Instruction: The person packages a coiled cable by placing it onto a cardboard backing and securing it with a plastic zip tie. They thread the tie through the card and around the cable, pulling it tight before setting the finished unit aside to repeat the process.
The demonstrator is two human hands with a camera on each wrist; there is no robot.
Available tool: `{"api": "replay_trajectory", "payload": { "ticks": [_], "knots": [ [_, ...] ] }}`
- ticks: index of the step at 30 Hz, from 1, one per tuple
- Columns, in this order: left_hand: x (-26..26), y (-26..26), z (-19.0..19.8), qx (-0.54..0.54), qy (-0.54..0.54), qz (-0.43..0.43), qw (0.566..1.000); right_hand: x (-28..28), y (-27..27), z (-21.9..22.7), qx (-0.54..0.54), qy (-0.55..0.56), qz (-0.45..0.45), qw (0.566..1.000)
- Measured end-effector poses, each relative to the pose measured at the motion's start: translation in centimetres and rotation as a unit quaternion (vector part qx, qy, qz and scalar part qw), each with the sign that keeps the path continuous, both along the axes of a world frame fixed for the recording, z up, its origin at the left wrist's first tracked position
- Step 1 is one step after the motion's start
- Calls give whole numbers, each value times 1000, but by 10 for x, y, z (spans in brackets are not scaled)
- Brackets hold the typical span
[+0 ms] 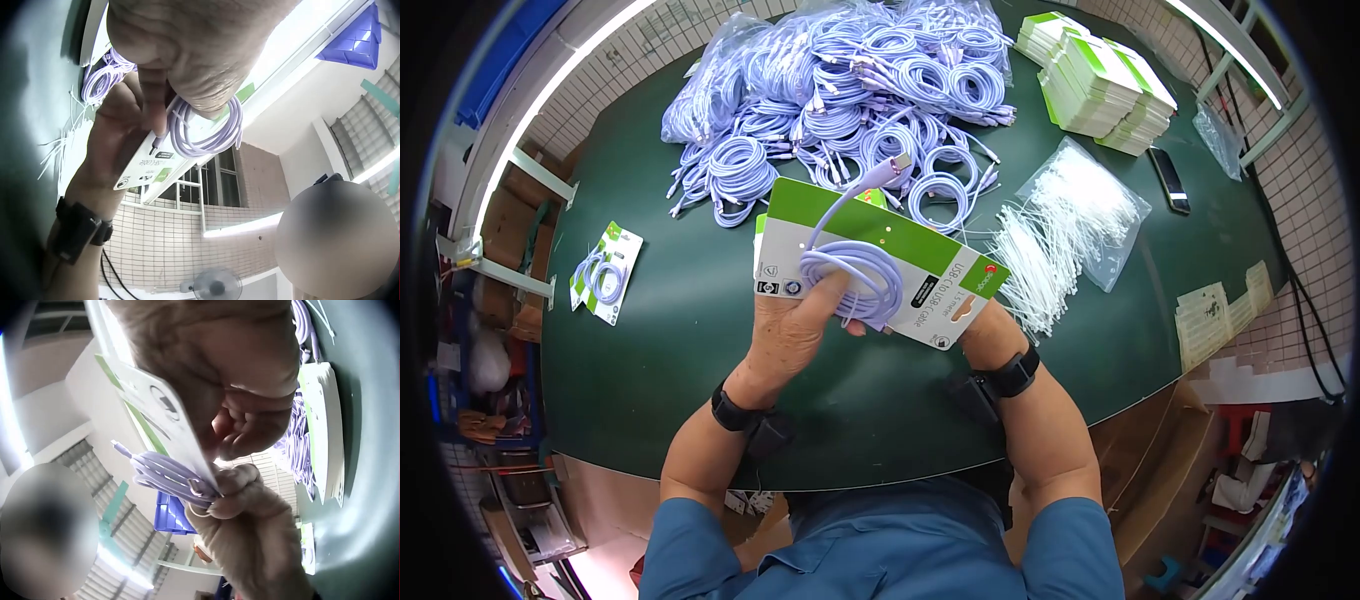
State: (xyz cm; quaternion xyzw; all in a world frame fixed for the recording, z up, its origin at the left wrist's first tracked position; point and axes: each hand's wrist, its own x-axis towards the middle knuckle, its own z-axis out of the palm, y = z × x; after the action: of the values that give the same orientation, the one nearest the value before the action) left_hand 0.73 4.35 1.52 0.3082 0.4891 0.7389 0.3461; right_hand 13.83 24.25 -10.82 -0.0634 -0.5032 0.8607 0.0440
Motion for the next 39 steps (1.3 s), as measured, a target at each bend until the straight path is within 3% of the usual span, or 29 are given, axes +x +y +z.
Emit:
{"api": "replay_trajectory", "payload": {
  "ticks": [1,2,3,4,7,8,11,16,19,24,25,26,27,32,35,36,38,39],
  "knots": [
    [1,0,1,-7,0,-2,1000,-6,-2,27,2,-1,3,1000],
    [3,0,2,-13,-1,-4,1000,-9,-1,58,204,105,-43,972],
    [4,-1,2,-20,-3,-6,1000,-13,-3,78,395,207,-85,891],
    [3,0,1,-17,-6,-3,1000,-16,-6,78,397,206,-81,891],
    [0,3,1,-12,-31,5,999,-24,-14,76,150,108,-110,977],
    [0,3,0,-10,-32,8,999,-26,-16,73,152,107,-107,977],
    [1,4,0,-23,-30,9,999,-28,-23,67,-94,24,-78,992],
    [-2,3,5,-39,-44,-6,998,-23,-33,75,-150,58,-65,985],
    [-3,3,6,-50,-86,-20,995,-19,-37,68,-59,36,-88,994],
    [-10,3,6,-76,-38,-76,993,-21,-20,43,-61,90,-61,992],
    [-11,2,4,-69,-33,-82,994,-23,-18,44,108,109,-78,985],
    [-11,1,2,-62,-28,-90,994,-26,-17,46,274,125,-96,949],
    [-11,1,0,-55,-21,-98,993,-29,-15,48,432,137,-115,884],
    [-6,2,-14,-51,-70,-73,994,-40,-8,61,372,161,-151,901],
    [-3,2,-12,-55,-85,-71,992,-43,-3,64,547,221,-208,780],
    [-2,0,-12,-56,-80,-75,992,-42,-1,64,546,223,-214,779],
    [-1,-3,-9,-42,-105,-30,993,-40,6,63,386,69,-175,903],
    [-2,-4,-8,-32,-119,-4,992,-40,10,65,297,-10,-146,944]
  ]
}}
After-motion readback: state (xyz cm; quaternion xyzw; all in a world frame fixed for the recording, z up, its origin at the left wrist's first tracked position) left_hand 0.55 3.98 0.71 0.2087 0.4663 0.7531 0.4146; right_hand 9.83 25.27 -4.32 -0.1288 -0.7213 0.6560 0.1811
